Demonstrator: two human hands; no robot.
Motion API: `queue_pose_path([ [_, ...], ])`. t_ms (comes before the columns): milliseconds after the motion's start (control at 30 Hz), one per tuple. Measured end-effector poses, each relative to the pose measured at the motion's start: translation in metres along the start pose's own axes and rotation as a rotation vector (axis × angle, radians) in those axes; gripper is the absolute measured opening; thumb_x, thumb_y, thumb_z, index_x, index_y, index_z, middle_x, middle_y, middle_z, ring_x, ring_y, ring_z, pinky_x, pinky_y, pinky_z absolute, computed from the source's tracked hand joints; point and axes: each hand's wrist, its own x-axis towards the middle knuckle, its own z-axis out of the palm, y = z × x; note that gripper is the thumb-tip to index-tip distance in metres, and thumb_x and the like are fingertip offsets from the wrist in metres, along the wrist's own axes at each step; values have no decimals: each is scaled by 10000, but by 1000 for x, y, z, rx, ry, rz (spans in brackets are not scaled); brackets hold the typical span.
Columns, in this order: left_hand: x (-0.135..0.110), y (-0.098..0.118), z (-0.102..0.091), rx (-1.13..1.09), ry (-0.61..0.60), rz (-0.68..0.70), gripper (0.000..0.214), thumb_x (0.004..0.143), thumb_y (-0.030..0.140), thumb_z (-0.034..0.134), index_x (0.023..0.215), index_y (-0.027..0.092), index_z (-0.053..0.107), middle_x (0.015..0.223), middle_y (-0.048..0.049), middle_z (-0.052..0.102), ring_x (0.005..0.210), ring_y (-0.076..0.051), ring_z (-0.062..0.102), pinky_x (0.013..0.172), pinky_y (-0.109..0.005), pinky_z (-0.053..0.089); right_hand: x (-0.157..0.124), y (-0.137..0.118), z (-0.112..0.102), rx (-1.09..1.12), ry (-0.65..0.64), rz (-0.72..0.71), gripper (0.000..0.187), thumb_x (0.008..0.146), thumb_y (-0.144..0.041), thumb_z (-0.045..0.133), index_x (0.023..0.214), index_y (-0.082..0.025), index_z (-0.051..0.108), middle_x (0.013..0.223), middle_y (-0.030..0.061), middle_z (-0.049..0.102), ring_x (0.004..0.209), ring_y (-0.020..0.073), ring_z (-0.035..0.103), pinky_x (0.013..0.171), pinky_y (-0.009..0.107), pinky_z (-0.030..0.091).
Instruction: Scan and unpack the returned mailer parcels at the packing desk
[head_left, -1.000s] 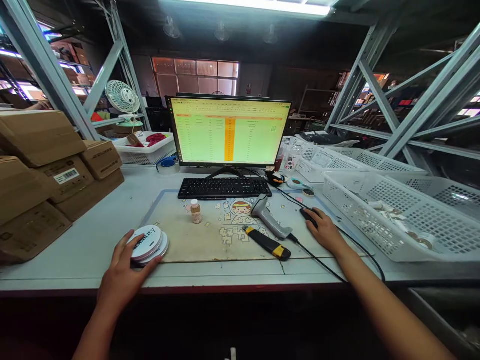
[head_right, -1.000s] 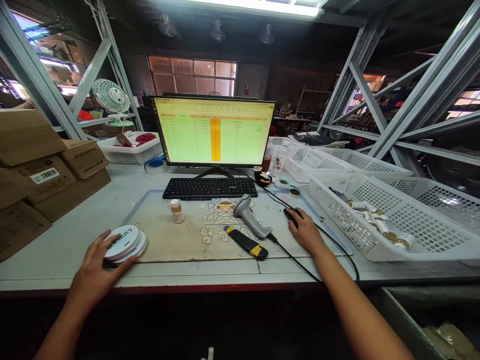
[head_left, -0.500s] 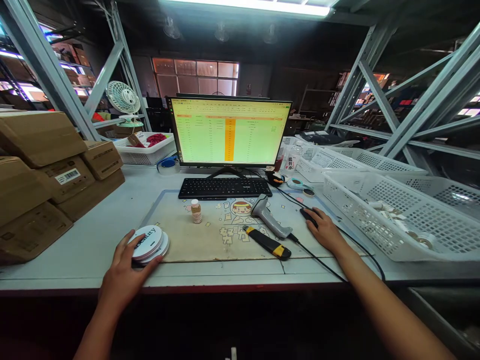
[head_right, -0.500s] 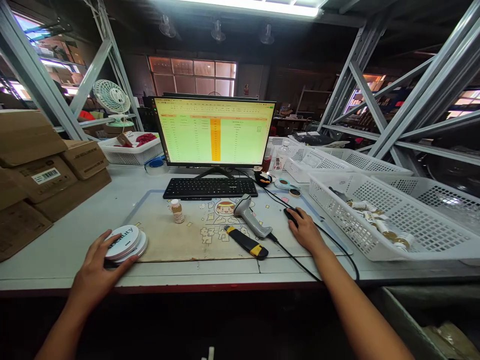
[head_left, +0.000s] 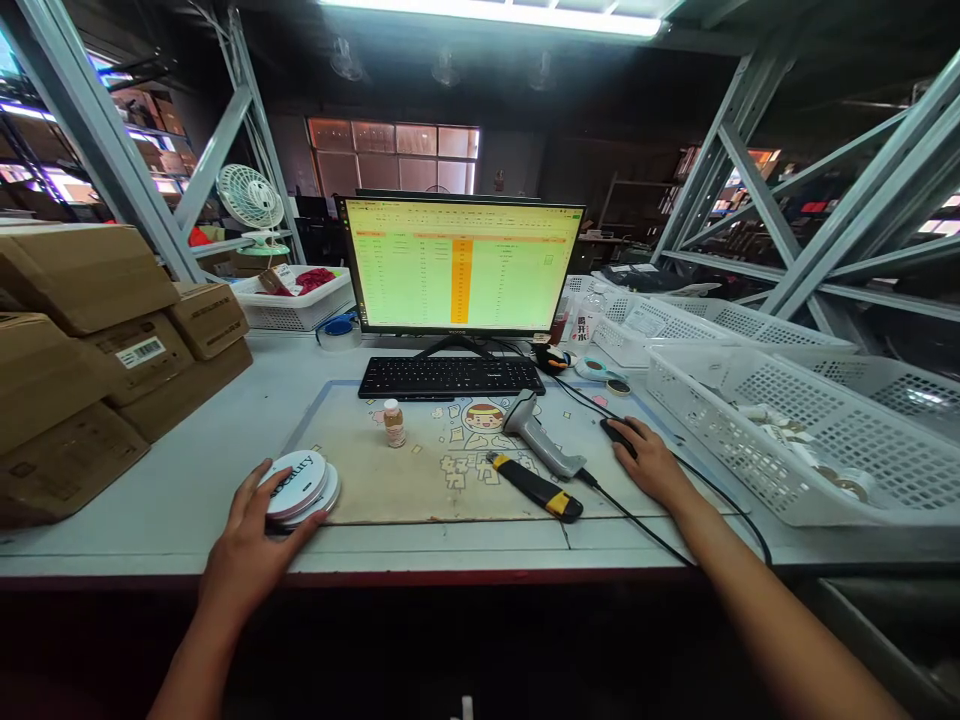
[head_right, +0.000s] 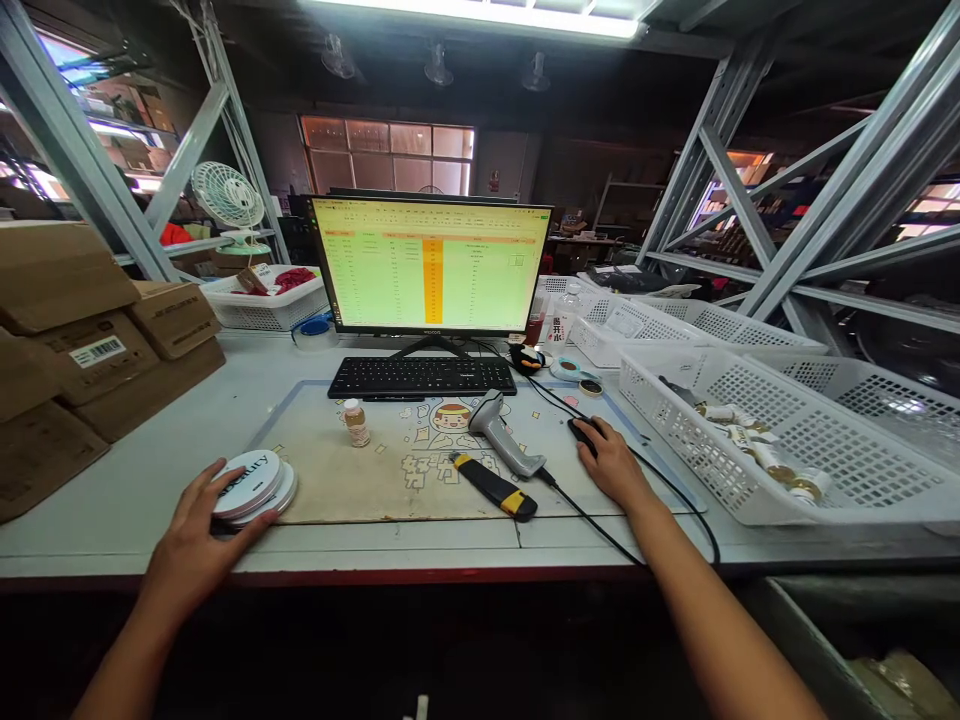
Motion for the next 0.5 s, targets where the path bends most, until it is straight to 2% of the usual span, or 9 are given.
queue_pose_path([
  [200, -1, 4, 0, -8, 6, -22, 624, 942, 651, 588, 1473, 332, 504, 1701, -57, 366, 1447, -360, 511, 1173, -531, 486, 0, 1, 1, 28, 55, 4, 524, 1017, -412, 460, 1473, -217, 632, 1472, 165, 577, 1296, 332, 619, 1137, 516, 512],
  [267, 0, 3, 1, -17, 22, -34, 702, 918, 671, 607, 1509, 321, 464, 1720, -71, 327, 1475, -372, 482, 1165, -544, 493, 0, 2, 1, 32, 96, 26, 532, 1015, -415, 458, 1472, -199, 624, 1471, 177, 575, 1298, 343, 614, 1140, 538, 507],
  [367, 4, -2, 5, -59, 62, -49, 946, 830, 701, 694, 1596, 272, 342, 1726, -121, 301, 1518, -387, 425, 1197, -549, 459, -1, 4, 2, 35, 107, 37, 544, 1000, -432, 460, 1440, -167, 641, 1450, 200, 585, 1293, 362, 617, 1141, 566, 503],
  [433, 6, -5, 6, -68, 33, -102, 1028, 803, 708, 718, 1627, 269, 288, 1700, -128, 357, 1504, -395, 446, 1182, -545, 471, -1, 6, 2, 42, 81, 23, 560, 992, -462, 458, 1421, -162, 657, 1438, 198, 595, 1280, 363, 630, 1137, 553, 512],
  [500, 7, -5, 6, -54, -35, -166, 1011, 813, 708, 710, 1634, 291, 290, 1657, -118, 437, 1443, -405, 518, 1130, -545, 509, 0, 8, 2, 50, 55, 12, 573, 988, -496, 453, 1418, -182, 664, 1442, 184, 595, 1267, 359, 643, 1119, 540, 533],
])
